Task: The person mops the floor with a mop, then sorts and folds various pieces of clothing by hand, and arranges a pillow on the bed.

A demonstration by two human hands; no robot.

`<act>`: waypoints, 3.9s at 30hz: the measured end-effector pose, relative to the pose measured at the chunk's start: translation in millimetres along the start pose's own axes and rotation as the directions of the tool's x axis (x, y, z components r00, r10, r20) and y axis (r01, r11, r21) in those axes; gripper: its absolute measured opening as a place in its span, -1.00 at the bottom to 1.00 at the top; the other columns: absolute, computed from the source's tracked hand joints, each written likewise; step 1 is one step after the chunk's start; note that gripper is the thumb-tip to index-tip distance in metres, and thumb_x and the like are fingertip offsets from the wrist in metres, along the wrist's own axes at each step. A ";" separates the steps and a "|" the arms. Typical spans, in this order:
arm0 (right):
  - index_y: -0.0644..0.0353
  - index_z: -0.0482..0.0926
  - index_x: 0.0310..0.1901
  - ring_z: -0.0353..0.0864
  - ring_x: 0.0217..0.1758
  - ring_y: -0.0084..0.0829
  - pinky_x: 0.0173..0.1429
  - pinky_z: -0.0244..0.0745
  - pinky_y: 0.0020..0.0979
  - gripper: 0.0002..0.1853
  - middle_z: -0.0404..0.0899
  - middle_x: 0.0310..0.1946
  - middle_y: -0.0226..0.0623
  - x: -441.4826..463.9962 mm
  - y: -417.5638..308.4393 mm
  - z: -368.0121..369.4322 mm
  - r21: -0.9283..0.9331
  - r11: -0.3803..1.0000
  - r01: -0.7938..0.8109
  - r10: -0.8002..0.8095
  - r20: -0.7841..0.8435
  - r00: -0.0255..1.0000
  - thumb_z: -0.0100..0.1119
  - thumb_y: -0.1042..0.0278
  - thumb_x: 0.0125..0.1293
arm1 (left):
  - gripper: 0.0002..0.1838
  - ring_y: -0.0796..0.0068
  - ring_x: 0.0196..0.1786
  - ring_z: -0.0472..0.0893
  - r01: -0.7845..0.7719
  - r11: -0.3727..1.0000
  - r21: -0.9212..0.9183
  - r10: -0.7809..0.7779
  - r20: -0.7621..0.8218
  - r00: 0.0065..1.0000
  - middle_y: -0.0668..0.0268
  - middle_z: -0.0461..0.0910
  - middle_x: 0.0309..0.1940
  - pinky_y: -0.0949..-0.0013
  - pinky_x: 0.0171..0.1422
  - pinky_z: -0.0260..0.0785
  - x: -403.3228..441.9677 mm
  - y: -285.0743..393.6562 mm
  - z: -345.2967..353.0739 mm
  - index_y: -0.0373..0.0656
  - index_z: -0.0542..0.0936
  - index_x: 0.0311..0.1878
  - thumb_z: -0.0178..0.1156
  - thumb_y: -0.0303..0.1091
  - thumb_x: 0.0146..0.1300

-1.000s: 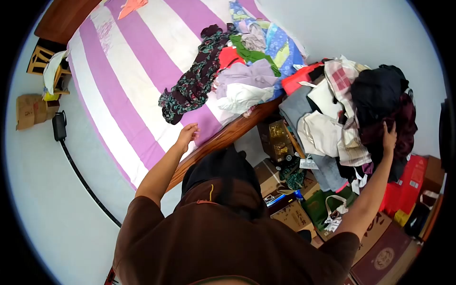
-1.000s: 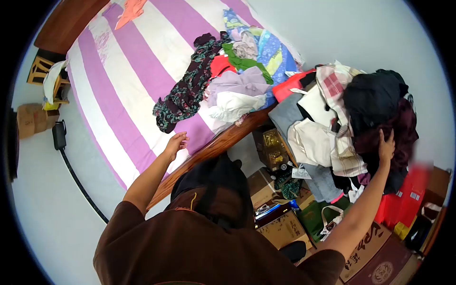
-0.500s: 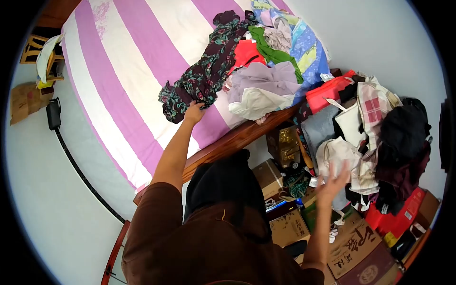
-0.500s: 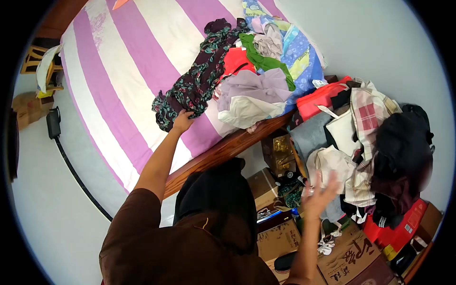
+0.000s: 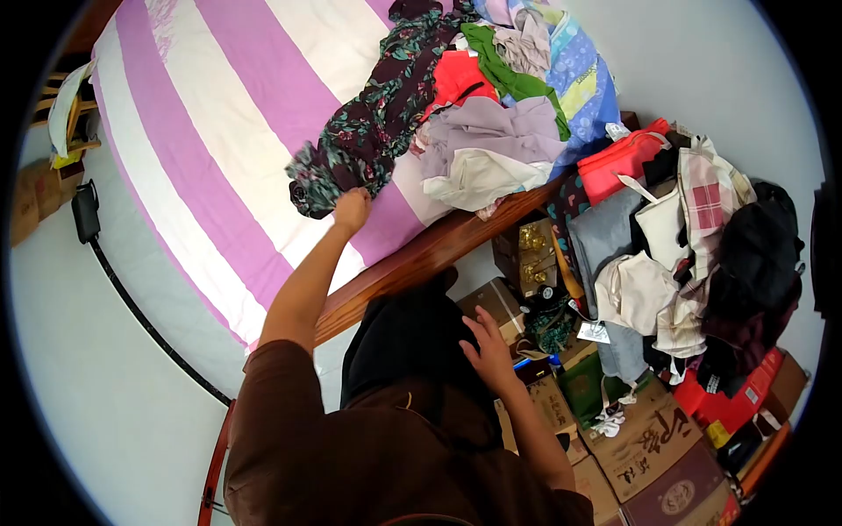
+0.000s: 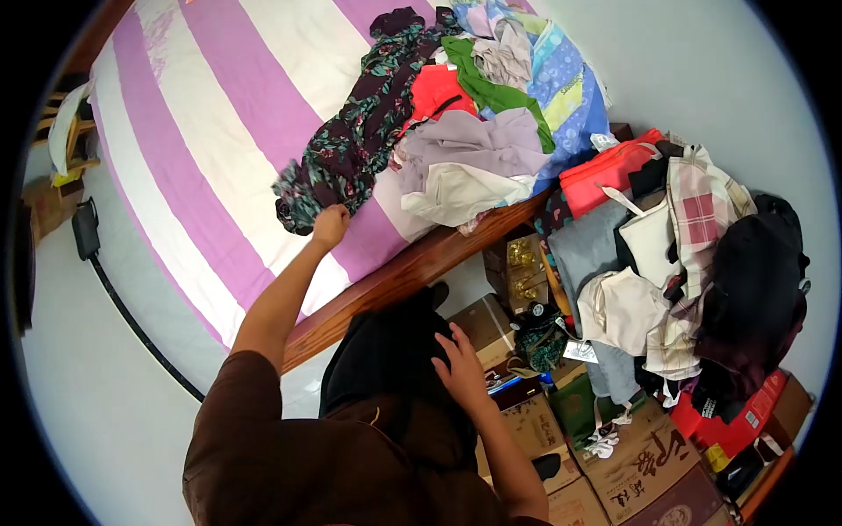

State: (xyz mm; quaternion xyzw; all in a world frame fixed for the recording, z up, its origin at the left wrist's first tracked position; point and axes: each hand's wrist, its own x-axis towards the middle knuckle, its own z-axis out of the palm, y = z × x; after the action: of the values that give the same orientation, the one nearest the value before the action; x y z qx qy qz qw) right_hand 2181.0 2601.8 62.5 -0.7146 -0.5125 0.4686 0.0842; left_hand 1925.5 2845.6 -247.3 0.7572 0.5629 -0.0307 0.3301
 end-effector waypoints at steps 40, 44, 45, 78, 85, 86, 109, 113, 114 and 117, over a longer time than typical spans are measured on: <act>0.37 0.56 -0.02 0.52 0.02 -0.46 0.10 0.41 -0.43 -0.65 0.56 -0.01 -0.25 -336.0 49.7 -62.4 0.577 0.769 0.274 -0.204 -0.186 0.961 0.19 0.23 0.35 | -0.62 0.44 0.07 0.57 0.277 -0.118 -0.954 0.249 0.241 0.938 0.29 0.57 0.09 0.26 0.36 0.31 -302.1 315.3 -65.8 -0.14 0.44 0.25 -0.08 -0.34 0.42; 0.37 0.55 0.00 0.54 0.09 -0.19 0.14 0.41 -0.36 -0.64 0.49 0.11 -0.11 -331.2 87.3 -46.2 0.236 0.926 0.294 -0.249 -0.201 0.947 0.20 0.28 0.27 | -0.62 0.43 0.09 0.56 0.197 -0.126 -0.972 0.283 0.155 0.946 0.28 0.57 0.09 0.25 0.39 0.28 -337.8 320.2 -96.7 -0.16 0.44 0.26 -0.07 -0.36 0.41; 0.37 0.55 0.00 0.53 0.10 -0.15 0.15 0.41 -0.33 -0.63 0.48 0.12 -0.10 -326.1 94.6 -39.4 0.177 0.927 0.331 -0.286 -0.238 0.928 0.20 0.28 0.25 | -0.62 0.43 0.09 0.56 0.179 -0.115 -0.977 0.299 0.138 0.944 0.27 0.57 0.09 0.25 0.39 0.27 -348.5 328.2 -100.1 -0.17 0.44 0.26 -0.06 -0.36 0.41; 0.44 0.29 0.30 0.50 0.25 -0.10 0.37 0.35 -0.15 -0.32 0.46 0.22 0.03 -329.8 -82.1 -15.4 0.843 -0.030 0.537 -0.354 -0.511 0.783 0.15 0.35 0.14 | -0.60 0.34 0.16 0.53 0.020 -0.075 -0.997 0.230 0.002 0.973 0.16 0.55 0.11 0.17 0.48 0.16 -367.9 175.9 -245.0 -0.30 0.44 0.24 0.02 -0.43 0.36; 0.35 0.32 0.32 0.39 0.35 0.00 0.47 0.17 0.02 -0.36 0.37 0.31 0.04 -340.7 -59.8 -23.2 0.742 -0.115 0.660 -0.367 -0.649 0.666 0.01 0.08 0.31 | -0.62 0.32 0.15 0.54 -0.002 -0.254 -0.967 0.137 -0.038 0.990 0.15 0.56 0.09 0.15 0.42 0.23 -350.3 145.0 -257.5 -0.28 0.47 0.21 0.04 -0.39 0.36; 0.31 0.30 0.34 0.35 0.37 -0.01 0.48 0.16 0.02 -0.36 0.35 0.33 0.01 -342.0 -60.4 -25.9 0.734 -0.144 0.663 -0.378 -0.661 0.649 -0.02 0.05 0.34 | -0.62 0.32 0.14 0.54 -0.010 -0.273 -0.962 0.124 -0.045 0.991 0.14 0.57 0.09 0.14 0.41 0.24 -348.0 140.9 -260.2 -0.28 0.47 0.20 0.04 -0.38 0.36; 0.24 0.45 0.23 0.47 0.28 -0.20 0.41 0.27 -0.10 -0.57 0.51 0.22 -0.18 -316.3 -45.8 -83.0 0.736 -0.377 0.562 -0.167 -0.651 0.741 -0.09 0.12 0.53 | -0.66 0.28 0.08 0.60 0.250 -0.275 -0.928 0.287 0.169 0.943 0.09 0.63 0.03 0.07 0.21 0.48 -329.9 122.9 -252.8 -0.22 0.57 0.08 0.10 -0.24 0.35; 0.22 0.45 0.24 0.47 0.28 -0.22 0.41 0.27 -0.12 -0.58 0.50 0.23 -0.20 -306.3 -36.1 -84.8 0.735 -0.402 0.546 -0.125 -0.634 0.763 -0.07 0.12 0.52 | -0.68 0.36 -0.17 0.69 0.389 0.304 -0.870 0.018 0.414 0.910 0.21 0.69 -0.11 0.24 -0.01 0.59 -339.3 140.8 -234.9 -0.26 0.61 -0.02 0.15 -0.24 0.31; 0.22 0.45 0.24 0.47 0.27 -0.22 0.41 0.27 -0.12 -0.57 0.50 0.23 -0.20 -304.3 -31.9 -85.7 0.731 -0.393 0.559 -0.107 -0.640 0.761 -0.05 0.12 0.51 | -0.68 0.37 -0.20 0.69 0.387 0.382 -0.839 0.021 0.427 0.904 0.21 0.70 -0.14 0.28 -0.05 0.59 -343.2 146.1 -243.7 -0.27 0.62 -0.05 0.15 -0.21 0.30; 0.22 0.45 0.24 0.48 0.26 -0.24 0.39 0.29 -0.13 -0.55 0.51 0.22 -0.22 -302.4 -11.9 -90.5 0.713 -0.370 0.595 -0.057 -0.657 0.752 0.02 0.11 0.48 | -0.70 0.40 -0.27 0.70 0.367 0.536 -0.760 0.026 0.449 0.893 0.20 0.71 -0.23 0.34 -0.12 0.60 -338.3 133.2 -268.5 -0.26 0.64 -0.12 0.15 -0.19 0.33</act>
State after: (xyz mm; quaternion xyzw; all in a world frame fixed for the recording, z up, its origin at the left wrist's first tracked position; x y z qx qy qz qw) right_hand 2231.0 2394.5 295.5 -0.2416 -0.1169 0.4933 0.8274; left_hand 1831.2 2687.8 165.6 0.4264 0.5007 0.0481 0.7518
